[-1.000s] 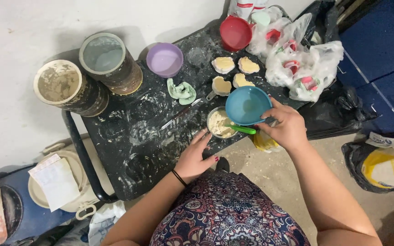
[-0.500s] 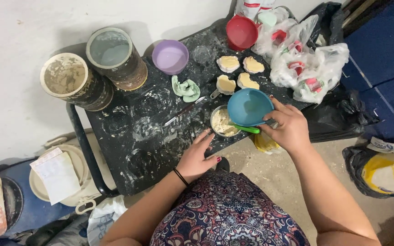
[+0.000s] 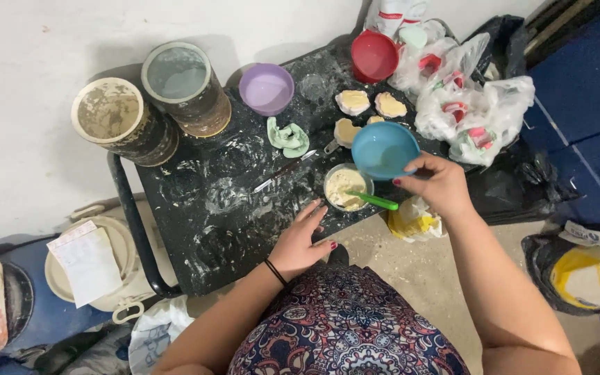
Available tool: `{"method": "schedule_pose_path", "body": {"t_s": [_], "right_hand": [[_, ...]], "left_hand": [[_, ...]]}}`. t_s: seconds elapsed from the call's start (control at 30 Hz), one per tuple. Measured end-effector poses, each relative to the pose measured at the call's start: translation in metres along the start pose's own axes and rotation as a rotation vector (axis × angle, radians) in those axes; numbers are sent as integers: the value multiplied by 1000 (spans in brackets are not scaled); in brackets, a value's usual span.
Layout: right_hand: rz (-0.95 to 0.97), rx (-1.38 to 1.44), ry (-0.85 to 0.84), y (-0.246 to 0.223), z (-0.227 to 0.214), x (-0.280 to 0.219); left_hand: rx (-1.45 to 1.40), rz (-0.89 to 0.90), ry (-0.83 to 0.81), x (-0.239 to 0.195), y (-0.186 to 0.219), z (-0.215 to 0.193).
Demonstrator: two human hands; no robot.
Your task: Mixing dental stone in a bowl and applying it to dental impressions to create plaster models.
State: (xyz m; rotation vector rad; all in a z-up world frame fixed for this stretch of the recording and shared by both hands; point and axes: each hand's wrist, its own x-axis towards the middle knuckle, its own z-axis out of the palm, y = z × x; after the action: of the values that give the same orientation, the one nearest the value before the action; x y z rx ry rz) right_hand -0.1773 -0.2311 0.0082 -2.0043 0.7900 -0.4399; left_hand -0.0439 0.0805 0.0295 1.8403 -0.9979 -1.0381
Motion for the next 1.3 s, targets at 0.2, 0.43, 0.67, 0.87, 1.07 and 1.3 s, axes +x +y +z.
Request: {"method": "schedule_pose_path", "body": {"t_s": [0.2,0.43,0.67,0.87,1.07,1.3], "right_hand": [[18,-166,-2,-29,35,81],[-90,-89,-21,-44,109,171],[-103,-355,-7,-52,158,198],[-75,-413,-86,-63,159,195],[-157,-510,-135,-59,102,160],[-745,-511,-384,-47,14,16]], "left_hand": [[-34,13,68,-10,0,-7],[-67,-116,195,-29,0,-13],[-123,-296,302,-44,5,-20],[-155,-300,328,-41,-3,-19],[-71,-211,233,-9,-1,-23],[113,-60,131,60,2,-20]]}}
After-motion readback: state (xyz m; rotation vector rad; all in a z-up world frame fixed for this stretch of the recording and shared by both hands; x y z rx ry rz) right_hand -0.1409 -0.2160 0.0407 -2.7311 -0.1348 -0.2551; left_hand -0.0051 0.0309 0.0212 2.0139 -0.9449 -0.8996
